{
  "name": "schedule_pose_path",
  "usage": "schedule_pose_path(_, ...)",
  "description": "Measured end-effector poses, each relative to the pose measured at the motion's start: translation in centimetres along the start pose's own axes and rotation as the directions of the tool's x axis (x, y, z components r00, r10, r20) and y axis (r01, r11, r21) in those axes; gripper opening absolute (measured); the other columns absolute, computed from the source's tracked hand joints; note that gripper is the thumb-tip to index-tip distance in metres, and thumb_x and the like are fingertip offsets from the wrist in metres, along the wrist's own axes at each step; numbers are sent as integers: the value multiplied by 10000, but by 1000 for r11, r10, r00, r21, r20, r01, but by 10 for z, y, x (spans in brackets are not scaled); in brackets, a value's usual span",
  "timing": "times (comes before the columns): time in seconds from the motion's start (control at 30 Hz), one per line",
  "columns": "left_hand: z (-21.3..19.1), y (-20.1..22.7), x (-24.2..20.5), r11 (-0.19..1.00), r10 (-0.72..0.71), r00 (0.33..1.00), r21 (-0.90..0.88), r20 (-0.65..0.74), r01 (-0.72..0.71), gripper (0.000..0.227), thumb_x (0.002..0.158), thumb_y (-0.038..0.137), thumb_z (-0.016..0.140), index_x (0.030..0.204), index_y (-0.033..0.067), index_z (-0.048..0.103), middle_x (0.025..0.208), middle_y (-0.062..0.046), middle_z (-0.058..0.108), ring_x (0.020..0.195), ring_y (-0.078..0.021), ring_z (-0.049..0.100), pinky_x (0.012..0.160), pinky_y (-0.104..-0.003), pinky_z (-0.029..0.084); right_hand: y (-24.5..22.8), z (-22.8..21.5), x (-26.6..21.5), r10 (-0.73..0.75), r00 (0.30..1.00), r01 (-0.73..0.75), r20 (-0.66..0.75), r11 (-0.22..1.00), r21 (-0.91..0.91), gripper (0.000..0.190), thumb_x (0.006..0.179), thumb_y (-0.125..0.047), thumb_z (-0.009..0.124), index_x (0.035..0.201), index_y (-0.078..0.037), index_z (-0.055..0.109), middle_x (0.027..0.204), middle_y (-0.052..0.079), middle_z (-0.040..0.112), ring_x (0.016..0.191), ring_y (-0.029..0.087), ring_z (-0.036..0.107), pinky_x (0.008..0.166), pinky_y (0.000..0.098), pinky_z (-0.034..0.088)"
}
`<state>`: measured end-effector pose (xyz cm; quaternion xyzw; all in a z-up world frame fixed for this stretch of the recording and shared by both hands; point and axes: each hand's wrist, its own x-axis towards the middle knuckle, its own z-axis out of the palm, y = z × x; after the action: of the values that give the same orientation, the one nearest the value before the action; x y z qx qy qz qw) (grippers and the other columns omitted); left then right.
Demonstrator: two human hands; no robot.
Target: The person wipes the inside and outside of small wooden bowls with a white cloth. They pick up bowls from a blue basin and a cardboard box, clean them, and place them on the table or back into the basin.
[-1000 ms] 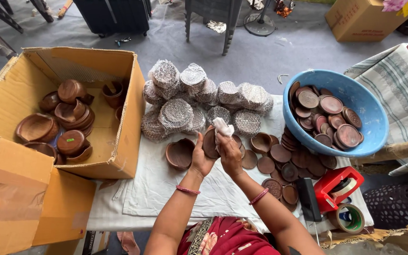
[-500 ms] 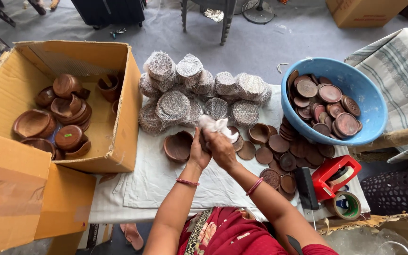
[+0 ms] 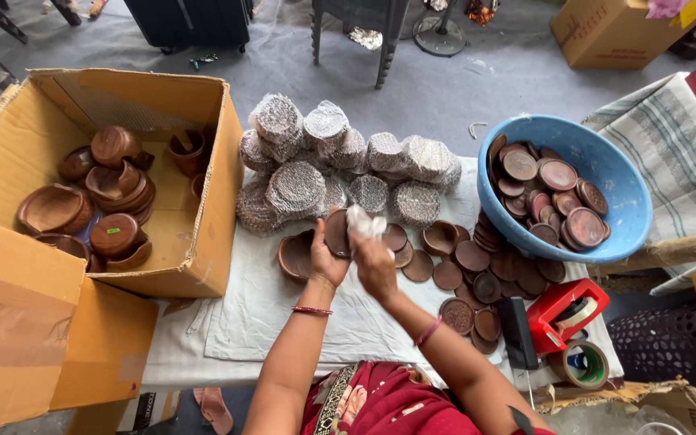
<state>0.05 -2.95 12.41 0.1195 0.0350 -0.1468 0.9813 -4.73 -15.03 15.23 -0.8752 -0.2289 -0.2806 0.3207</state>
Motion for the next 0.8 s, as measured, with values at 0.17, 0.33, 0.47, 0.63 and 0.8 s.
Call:
schedule_pose_path(0.17, -32, -10, 6, 989, 118, 991, 96, -71, -111, 613, 1049, 561, 454, 1462, 119, 558, 1378, -48, 629, 1253, -230, 582, 1093, -405, 450, -12, 1, 5, 16, 999, -22, 47, 992, 128, 368, 956, -12, 587, 1312, -82, 646, 991, 163, 695, 913, 347, 681, 818, 452, 537)
schedule_pose_path(0.33, -18, -6, -3, 998, -56, 993, -6, -106, 56, 571, 1046, 539, 458, 1438, 137, 564, 1386, -27, 638, 1261, -219, 595, 1100, -386, 459, -2, -2, 0, 71, 997, -72, 27, 996, 51, 376, 941, -34, 609, 1317, -45, 626, 991, 183, 691, 888, 368, 670, 794, 463, 532)
schedule_pose_path(0.47, -30, -6, -1, 997, 68, 993, 34, -95, -65, 545, 1037, 508, 449, 1418, 142, 585, 1331, -43, 675, 1224, -218, 612, 1077, -398, 470, -7, 7, -19, -21, 997, 15, 68, 996, 84, 343, 930, -24, 596, 1266, -77, 638, 986, 163, 702, 905, 347, 686, 817, 461, 542)
schedule_pose_path(0.63, -36, -28, -5, 995, -25, 994, 94, -104, 35, 561, 1066, 497, 430, 1407, 82, 590, 1347, -61, 684, 1235, -221, 626, 1105, -378, 479, 7, 11, 3, 107, 994, -106, 4, 980, 171, 324, 968, 10, 575, 1281, -48, 636, 1008, 176, 700, 904, 338, 692, 799, 454, 551)
schedule_pose_path(0.8, -19, -6, -7, 992, -11, 999, 127, -36, 15, 548, 1042, 513, 443, 1458, 178, 563, 1363, -93, 619, 1221, -253, 595, 1076, -410, 476, -5, -8, -14, -99, 993, 90, 57, 987, 135, 282, 946, -45, 595, 1224, -58, 639, 1021, 160, 700, 940, 336, 689, 852, 462, 547)
